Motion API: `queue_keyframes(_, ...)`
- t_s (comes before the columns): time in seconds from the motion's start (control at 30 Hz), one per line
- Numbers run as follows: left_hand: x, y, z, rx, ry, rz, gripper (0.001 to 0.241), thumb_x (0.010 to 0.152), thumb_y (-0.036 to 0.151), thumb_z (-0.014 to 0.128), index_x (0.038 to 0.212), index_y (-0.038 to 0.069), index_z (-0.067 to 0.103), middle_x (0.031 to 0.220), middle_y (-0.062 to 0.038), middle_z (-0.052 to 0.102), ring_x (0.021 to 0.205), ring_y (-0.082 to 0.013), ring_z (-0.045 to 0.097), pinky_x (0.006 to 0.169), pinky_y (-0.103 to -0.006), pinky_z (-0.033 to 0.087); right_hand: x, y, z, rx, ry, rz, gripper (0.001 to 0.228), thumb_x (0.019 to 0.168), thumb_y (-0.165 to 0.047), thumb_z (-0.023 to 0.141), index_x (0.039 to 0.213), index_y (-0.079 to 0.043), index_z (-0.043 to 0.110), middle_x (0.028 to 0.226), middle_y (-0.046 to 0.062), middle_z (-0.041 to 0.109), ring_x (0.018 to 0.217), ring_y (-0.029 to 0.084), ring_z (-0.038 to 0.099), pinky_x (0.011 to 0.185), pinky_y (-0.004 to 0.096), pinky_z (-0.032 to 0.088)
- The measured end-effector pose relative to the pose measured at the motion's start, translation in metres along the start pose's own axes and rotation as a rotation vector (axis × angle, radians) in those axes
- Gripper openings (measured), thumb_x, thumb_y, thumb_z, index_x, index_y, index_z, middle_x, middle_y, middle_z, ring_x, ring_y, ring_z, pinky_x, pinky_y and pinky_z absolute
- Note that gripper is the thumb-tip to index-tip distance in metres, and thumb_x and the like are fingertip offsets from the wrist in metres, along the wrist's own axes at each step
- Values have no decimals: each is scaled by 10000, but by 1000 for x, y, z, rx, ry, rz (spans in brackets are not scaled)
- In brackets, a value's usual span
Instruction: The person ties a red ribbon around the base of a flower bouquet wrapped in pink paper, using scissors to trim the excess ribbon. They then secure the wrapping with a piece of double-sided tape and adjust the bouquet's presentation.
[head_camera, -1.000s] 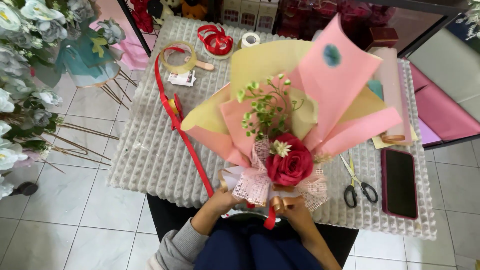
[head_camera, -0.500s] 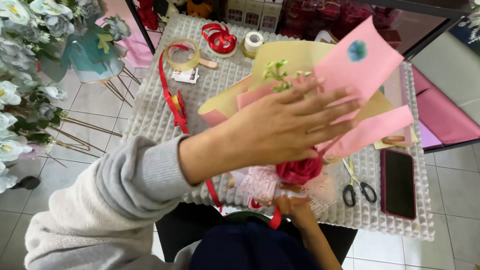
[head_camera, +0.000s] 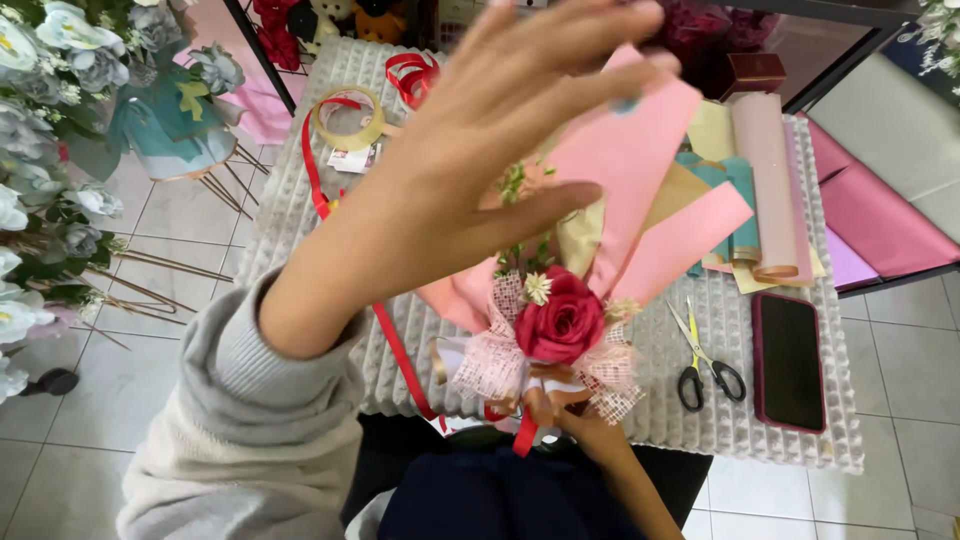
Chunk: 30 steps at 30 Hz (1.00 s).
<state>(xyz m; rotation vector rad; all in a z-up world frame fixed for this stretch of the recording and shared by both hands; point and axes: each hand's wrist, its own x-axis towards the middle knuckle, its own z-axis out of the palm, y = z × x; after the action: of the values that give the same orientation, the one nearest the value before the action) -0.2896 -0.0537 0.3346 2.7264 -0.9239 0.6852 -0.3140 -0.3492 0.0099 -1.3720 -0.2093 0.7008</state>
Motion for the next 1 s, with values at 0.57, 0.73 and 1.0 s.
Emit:
queue_keyframes(0.57, -95, 21, 165, -1815, 1009, -1290, 374, 997, 343, 655, 1074, -22, 647, 946, -207, 769, 751, -303, 785, 599, -475, 660, 15, 3, -10, -23, 117, 72, 315, 798, -206, 733, 1077, -70, 682, 1047, 69, 702, 953, 172, 637, 848, 341, 519)
queue_keyframes(0.73, -94, 29, 144, -1704, 1034, -1235, 379, 985, 394, 584, 1239, 116, 625, 1212, -67, 724, 1057, -166, 693, 819, -381, 609, 22, 51, -45, 41, 219, 131, 630, 718, -145, 786, 1320, -14, 653, 1221, 132, 729, 1066, 225, 675, 879, 349, 537)
queue_keyframes(1.0, -104, 19, 156, -1918, 922, -1422, 205, 975, 344, 669, 993, 141, 654, 735, 22, 680, 602, -109, 639, 571, -344, 589, 27, 47, -43, 129, 37, -136, 171, 918, -51, 524, 768, -129, 497, 713, -13, 473, 615, 89, 389, 536, 295, 287)
